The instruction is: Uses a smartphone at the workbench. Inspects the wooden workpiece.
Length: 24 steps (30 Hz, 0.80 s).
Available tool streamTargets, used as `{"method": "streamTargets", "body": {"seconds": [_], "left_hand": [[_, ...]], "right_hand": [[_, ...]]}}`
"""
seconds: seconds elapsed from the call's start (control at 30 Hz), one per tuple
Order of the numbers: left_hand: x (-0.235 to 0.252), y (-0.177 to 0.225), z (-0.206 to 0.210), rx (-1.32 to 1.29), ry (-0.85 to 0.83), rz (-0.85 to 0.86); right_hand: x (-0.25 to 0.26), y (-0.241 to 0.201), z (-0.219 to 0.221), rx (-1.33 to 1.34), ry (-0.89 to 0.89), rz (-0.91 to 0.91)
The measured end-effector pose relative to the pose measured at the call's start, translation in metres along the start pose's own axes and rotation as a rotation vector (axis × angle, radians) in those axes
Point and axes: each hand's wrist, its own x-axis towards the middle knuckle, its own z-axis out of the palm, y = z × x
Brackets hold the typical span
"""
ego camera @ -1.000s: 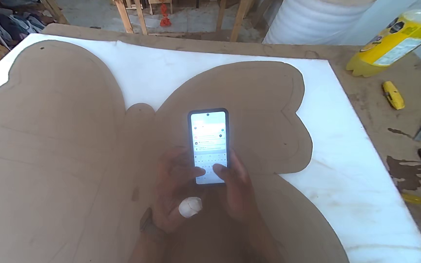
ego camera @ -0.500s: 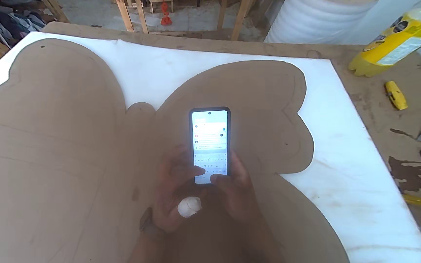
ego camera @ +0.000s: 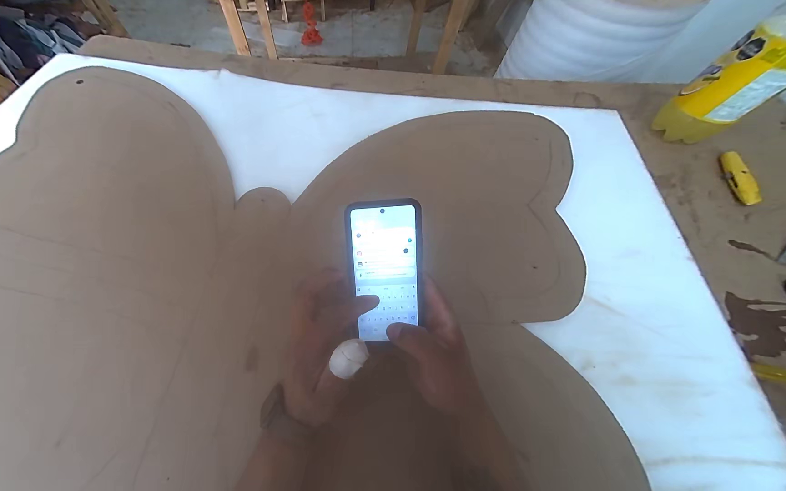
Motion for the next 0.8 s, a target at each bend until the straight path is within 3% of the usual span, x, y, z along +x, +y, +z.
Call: {"method": "streamTargets", "body": {"seconds": [0.57,0.8], "left_hand": [[0.0001,0.0030,0.0007,-0.106,-0.075,0.020],[-0.0003,0.0035,-0.0005,-0.105,-0.073,0.015]], "right_hand": [[0.0017,-0.0011,0.0065,-0.086,0.198,-0.018],[0.0015,0.0001,0.0054,0.015,0.205,0.003]]}}
